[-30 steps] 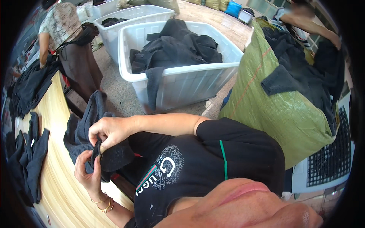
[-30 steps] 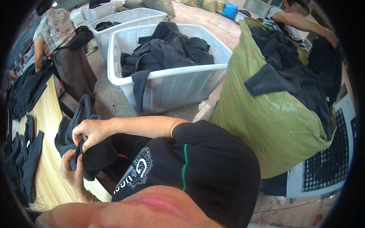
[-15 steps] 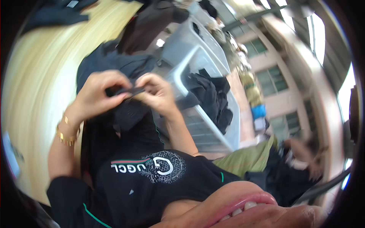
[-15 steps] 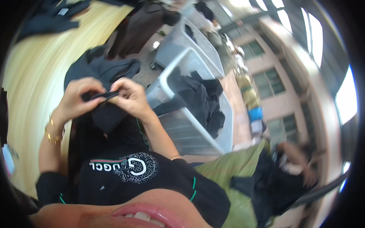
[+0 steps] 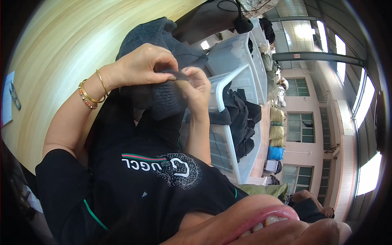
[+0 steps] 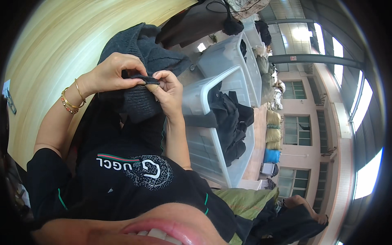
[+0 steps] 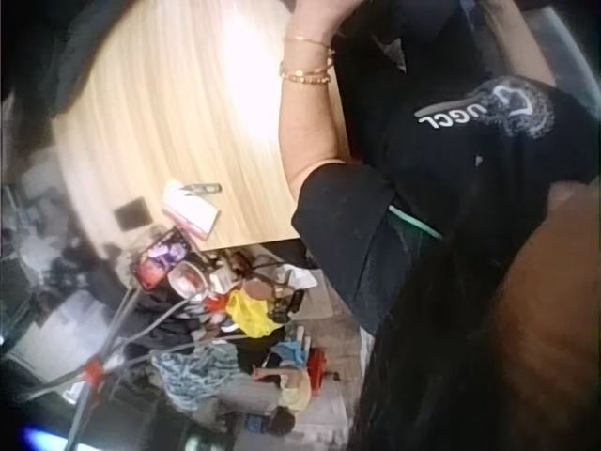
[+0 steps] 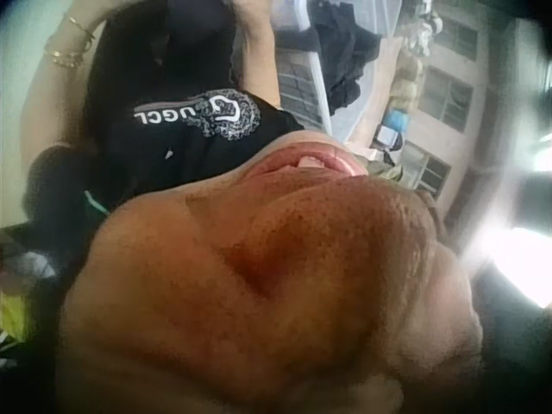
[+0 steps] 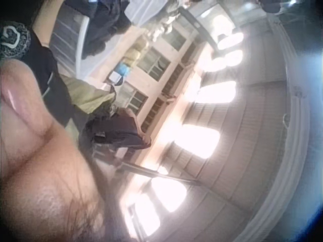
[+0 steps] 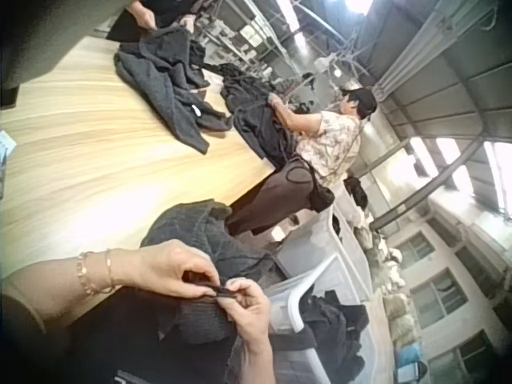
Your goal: Inspecting black jackets for quality and trimming loose threads using snips.
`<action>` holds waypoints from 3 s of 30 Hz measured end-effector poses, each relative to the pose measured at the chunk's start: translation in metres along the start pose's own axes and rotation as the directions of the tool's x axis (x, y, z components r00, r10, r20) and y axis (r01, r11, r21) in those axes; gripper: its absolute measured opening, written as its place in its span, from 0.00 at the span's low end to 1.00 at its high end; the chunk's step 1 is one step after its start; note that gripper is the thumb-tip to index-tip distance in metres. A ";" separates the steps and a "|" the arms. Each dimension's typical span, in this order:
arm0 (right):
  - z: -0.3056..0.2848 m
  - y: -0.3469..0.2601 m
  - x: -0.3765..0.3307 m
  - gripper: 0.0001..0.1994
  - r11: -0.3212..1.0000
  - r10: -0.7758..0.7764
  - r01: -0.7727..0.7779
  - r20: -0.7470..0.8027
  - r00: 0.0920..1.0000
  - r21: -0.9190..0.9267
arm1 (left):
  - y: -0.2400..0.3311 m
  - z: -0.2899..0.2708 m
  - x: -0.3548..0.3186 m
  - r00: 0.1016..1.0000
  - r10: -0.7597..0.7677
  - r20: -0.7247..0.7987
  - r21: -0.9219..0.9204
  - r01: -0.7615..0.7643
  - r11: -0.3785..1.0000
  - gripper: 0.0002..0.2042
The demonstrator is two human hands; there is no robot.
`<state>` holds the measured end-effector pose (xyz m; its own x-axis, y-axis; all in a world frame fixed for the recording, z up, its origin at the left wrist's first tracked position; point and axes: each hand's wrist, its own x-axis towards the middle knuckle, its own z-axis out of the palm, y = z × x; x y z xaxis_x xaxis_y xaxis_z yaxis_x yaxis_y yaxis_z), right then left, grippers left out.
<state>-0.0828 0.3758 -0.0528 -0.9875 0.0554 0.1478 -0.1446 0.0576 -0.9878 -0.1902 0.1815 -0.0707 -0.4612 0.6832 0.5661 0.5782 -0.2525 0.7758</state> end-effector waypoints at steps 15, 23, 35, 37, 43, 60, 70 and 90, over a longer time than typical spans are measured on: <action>0.008 0.073 0.005 0.08 0.987 0.155 -0.145 -0.160 0.975 0.070 | -0.053 0.026 -0.012 0.981 -0.183 -0.059 0.278 0.193 0.941 0.07; 0.015 0.087 -0.010 0.09 0.990 -0.069 0.040 -0.217 0.974 -0.133 | -0.058 0.032 -0.014 0.987 -0.161 -0.026 0.259 0.162 0.952 0.08; 0.022 0.087 -0.014 0.10 0.893 -0.325 0.195 -0.280 0.903 -0.406 | -0.044 0.032 -0.001 0.993 -0.108 0.046 0.347 0.085 0.934 0.04; 0.021 0.089 -0.017 0.10 0.901 -0.326 0.203 -0.290 0.900 -0.383 | -0.044 0.035 -0.003 0.992 -0.094 0.080 0.395 0.055 0.917 0.05; 0.022 0.078 -0.025 0.11 0.949 -0.271 0.202 -0.300 0.915 -0.242 | -0.029 0.040 0.002 0.991 0.113 0.070 0.438 -0.132 0.889 0.08; 0.041 0.085 -0.024 0.14 0.903 -0.338 0.224 -0.285 0.897 -0.366 | -0.043 0.023 0.000 0.988 0.094 0.122 0.291 -0.126 0.948 0.04; 0.041 0.084 -0.025 0.13 0.873 -0.401 0.268 -0.286 0.870 -0.409 | -0.042 0.023 0.001 0.989 0.087 0.121 0.320 -0.122 0.939 0.04; 0.046 0.083 -0.031 0.12 0.917 -0.243 0.103 -0.334 0.911 -0.386 | -0.029 0.023 0.005 0.996 0.022 0.086 0.300 -0.047 0.953 0.04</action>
<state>-0.0674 0.3327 -0.1421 -0.8431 0.3693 0.3909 -0.2100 0.4430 -0.8716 -0.1937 0.2080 -0.0962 -0.3885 0.7341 0.5569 0.7748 -0.0669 0.6287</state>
